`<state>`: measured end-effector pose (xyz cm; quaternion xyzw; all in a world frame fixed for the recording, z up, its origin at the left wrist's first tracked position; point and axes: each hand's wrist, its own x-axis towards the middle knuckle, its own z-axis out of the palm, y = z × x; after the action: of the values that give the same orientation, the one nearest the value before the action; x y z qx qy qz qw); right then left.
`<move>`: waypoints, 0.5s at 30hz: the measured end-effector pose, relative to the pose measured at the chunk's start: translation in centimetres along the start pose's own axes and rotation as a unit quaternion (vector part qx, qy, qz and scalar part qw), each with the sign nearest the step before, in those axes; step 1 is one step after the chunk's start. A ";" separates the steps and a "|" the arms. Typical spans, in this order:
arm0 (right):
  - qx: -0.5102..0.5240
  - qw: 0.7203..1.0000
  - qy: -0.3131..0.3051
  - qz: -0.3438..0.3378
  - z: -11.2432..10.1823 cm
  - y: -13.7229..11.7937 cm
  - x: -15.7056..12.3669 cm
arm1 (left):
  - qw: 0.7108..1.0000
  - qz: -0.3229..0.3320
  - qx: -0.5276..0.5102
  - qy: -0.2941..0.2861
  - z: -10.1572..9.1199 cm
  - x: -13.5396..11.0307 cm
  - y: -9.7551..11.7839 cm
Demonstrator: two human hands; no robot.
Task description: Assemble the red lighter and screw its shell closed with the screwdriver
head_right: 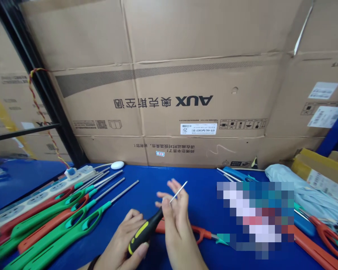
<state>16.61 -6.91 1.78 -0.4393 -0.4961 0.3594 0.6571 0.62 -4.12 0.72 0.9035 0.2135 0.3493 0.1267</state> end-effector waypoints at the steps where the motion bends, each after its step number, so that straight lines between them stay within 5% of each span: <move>1: -0.071 0.996 0.037 -0.049 -0.4 0.0 0.1 | 1.000 -0.008 0.000 0.011 -0.1 0.0 -0.1; 4: -0.295 0.931 0.058 -0.209 -1.6 -0.3 0.3 | 0.998 -0.031 0.003 0.045 -0.1 -0.1 -0.3; 8: -0.446 0.784 -0.178 -0.394 -2.1 -1.0 0.3 | 0.998 -0.024 0.010 0.060 0.2 -0.4 -0.7; 10: -0.446 0.748 -0.232 -0.433 -2.1 -1.2 0.3 | 0.999 0.002 0.011 0.053 0.1 -0.4 -1.0; 13: -0.418 0.765 -0.205 -0.445 -2.4 -1.4 0.2 | 0.999 0.035 -0.006 -0.009 -0.2 0.1 -1.6; 15: -0.358 0.831 -0.121 -0.408 -2.5 -1.5 0.1 | 0.999 0.014 -0.007 -0.035 -0.6 0.5 -2.0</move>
<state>19.10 -7.96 2.93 -0.3545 -0.8000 -0.0937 0.4749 0.01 -2.09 0.71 0.9172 0.1938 0.3204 0.1358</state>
